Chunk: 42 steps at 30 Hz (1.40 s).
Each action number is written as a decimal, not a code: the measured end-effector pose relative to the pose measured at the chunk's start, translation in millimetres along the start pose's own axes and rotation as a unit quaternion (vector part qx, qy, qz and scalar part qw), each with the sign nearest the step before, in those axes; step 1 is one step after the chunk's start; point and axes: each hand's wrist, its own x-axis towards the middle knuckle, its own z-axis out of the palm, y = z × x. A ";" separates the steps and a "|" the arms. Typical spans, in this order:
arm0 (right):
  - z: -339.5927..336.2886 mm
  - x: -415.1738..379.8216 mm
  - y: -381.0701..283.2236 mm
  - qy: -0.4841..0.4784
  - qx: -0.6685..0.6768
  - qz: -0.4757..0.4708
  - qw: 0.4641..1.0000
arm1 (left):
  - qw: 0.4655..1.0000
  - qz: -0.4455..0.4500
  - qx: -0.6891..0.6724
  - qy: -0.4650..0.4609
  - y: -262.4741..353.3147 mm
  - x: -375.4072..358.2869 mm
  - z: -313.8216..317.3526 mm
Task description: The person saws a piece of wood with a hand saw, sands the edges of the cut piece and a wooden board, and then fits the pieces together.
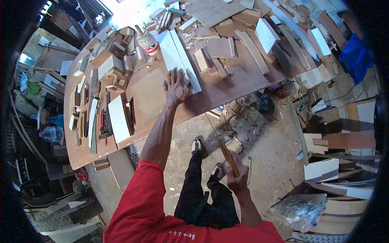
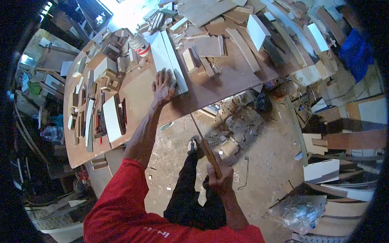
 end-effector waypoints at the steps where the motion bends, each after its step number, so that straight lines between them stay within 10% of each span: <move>1: 2.1 -13.5 11.2 0.038 -0.043 -0.071 0.996 | 1.000 -0.001 0.015 0.005 0.2 -0.5 1.7; 4: -3.9 -12.3 -17.3 -0.005 0.000 0.044 0.999 | 1.000 -0.008 -0.011 0.012 1.4 -1.0 2.0; 37: 13.4 17.7 -29.2 0.035 -0.015 -0.029 0.999 | 0.999 0.001 -0.019 0.029 -4.5 5.6 6.5; 42: 15.7 14.2 -24.4 0.012 -0.021 0.008 1.000 | 0.996 0.043 -0.002 -0.076 -24.3 9.7 -5.9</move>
